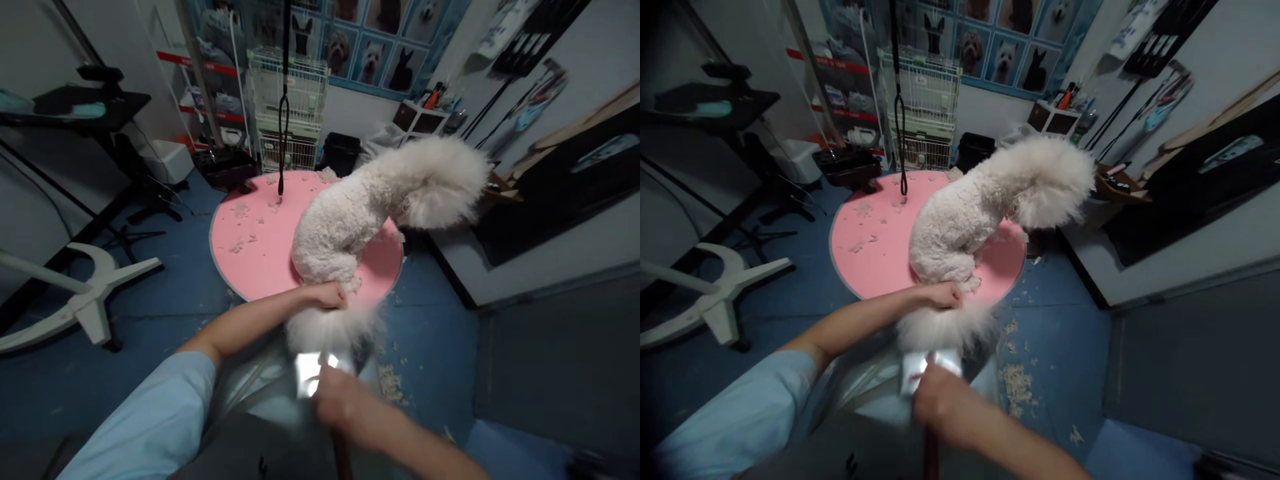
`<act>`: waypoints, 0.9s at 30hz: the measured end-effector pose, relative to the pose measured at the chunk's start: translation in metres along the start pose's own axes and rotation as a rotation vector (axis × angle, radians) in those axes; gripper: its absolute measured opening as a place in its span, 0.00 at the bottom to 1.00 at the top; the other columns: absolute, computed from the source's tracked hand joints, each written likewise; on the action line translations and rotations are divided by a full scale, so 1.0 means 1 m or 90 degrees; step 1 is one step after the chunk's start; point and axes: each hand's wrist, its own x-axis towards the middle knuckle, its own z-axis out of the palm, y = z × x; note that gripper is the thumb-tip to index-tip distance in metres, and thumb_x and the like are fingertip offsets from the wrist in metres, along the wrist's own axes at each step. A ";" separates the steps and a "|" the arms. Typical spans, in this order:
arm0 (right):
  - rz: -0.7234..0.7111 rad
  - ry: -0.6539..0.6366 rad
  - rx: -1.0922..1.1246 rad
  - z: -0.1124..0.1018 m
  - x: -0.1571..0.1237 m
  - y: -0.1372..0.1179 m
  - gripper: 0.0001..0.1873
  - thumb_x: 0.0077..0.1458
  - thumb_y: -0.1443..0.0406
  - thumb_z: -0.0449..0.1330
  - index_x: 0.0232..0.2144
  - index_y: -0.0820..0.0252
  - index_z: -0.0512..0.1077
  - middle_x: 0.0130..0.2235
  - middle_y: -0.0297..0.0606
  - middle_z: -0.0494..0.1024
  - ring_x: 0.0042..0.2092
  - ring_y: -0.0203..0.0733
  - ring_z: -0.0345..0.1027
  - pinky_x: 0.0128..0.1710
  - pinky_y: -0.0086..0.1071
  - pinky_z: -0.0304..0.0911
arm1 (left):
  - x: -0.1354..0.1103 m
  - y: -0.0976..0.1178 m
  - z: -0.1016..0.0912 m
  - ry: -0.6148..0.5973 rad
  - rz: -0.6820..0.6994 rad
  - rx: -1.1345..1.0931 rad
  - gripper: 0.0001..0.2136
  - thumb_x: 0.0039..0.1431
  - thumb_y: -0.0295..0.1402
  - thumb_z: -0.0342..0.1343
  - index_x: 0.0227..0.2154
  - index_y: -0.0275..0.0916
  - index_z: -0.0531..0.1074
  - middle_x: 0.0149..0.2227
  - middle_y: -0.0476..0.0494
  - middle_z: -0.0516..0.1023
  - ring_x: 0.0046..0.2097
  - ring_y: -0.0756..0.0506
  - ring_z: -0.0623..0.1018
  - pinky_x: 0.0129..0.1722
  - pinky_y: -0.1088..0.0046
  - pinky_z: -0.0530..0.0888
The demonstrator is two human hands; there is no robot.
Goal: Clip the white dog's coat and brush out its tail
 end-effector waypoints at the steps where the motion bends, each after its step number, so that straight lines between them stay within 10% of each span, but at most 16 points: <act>1: 0.027 0.012 -0.018 0.001 0.002 0.005 0.14 0.60 0.67 0.51 0.24 0.56 0.70 0.28 0.34 0.75 0.40 0.38 0.66 0.55 0.42 0.51 | 0.000 0.000 0.000 -0.016 -0.010 -0.013 0.06 0.42 0.26 0.50 0.14 0.36 0.63 0.13 0.55 0.55 0.17 0.55 0.54 0.17 0.76 0.49; 4: 0.070 0.032 -0.060 0.009 0.002 0.010 0.12 0.58 0.69 0.52 0.24 0.58 0.70 0.27 0.36 0.74 0.46 0.44 0.65 0.57 0.49 0.45 | -0.002 -0.002 0.001 0.003 0.006 0.001 0.07 0.41 0.25 0.50 0.13 0.36 0.62 0.13 0.54 0.55 0.18 0.54 0.55 0.18 0.76 0.50; 9: -0.136 -0.031 0.034 0.008 -0.004 -0.005 0.09 0.54 0.63 0.56 0.23 0.56 0.69 0.31 0.34 0.75 0.51 0.40 0.62 0.60 0.41 0.45 | -0.003 -0.003 0.001 0.002 0.036 0.013 0.08 0.43 0.27 0.50 0.13 0.37 0.61 0.13 0.54 0.55 0.18 0.54 0.55 0.18 0.75 0.49; 14: 0.124 0.040 -0.056 0.003 0.007 0.006 0.10 0.57 0.68 0.53 0.24 0.57 0.69 0.28 0.37 0.75 0.50 0.45 0.62 0.58 0.51 0.43 | -0.005 -0.003 0.004 0.019 0.029 0.032 0.08 0.42 0.27 0.49 0.13 0.37 0.59 0.13 0.55 0.53 0.17 0.55 0.54 0.17 0.77 0.48; 20: -0.128 -0.015 0.033 0.014 -0.001 -0.017 0.08 0.56 0.66 0.54 0.26 0.55 0.70 0.32 0.30 0.76 0.49 0.36 0.64 0.59 0.40 0.48 | -0.004 -0.003 0.004 0.013 0.046 0.056 0.07 0.42 0.27 0.50 0.13 0.37 0.60 0.14 0.55 0.54 0.18 0.55 0.55 0.18 0.77 0.49; 24: 0.049 0.028 -0.045 0.011 0.006 0.001 0.11 0.58 0.70 0.52 0.25 0.58 0.70 0.30 0.37 0.75 0.51 0.46 0.63 0.57 0.55 0.44 | -0.004 -0.003 0.004 -0.004 0.028 0.025 0.07 0.41 0.27 0.50 0.13 0.36 0.61 0.13 0.55 0.55 0.18 0.55 0.55 0.18 0.77 0.49; 27: 0.065 -0.014 -0.019 0.024 0.004 -0.006 0.09 0.57 0.67 0.55 0.25 0.56 0.71 0.28 0.33 0.75 0.53 0.42 0.62 0.59 0.48 0.43 | -0.006 -0.003 0.006 0.028 0.059 0.060 0.05 0.41 0.25 0.49 0.14 0.35 0.63 0.14 0.54 0.56 0.19 0.55 0.57 0.19 0.78 0.51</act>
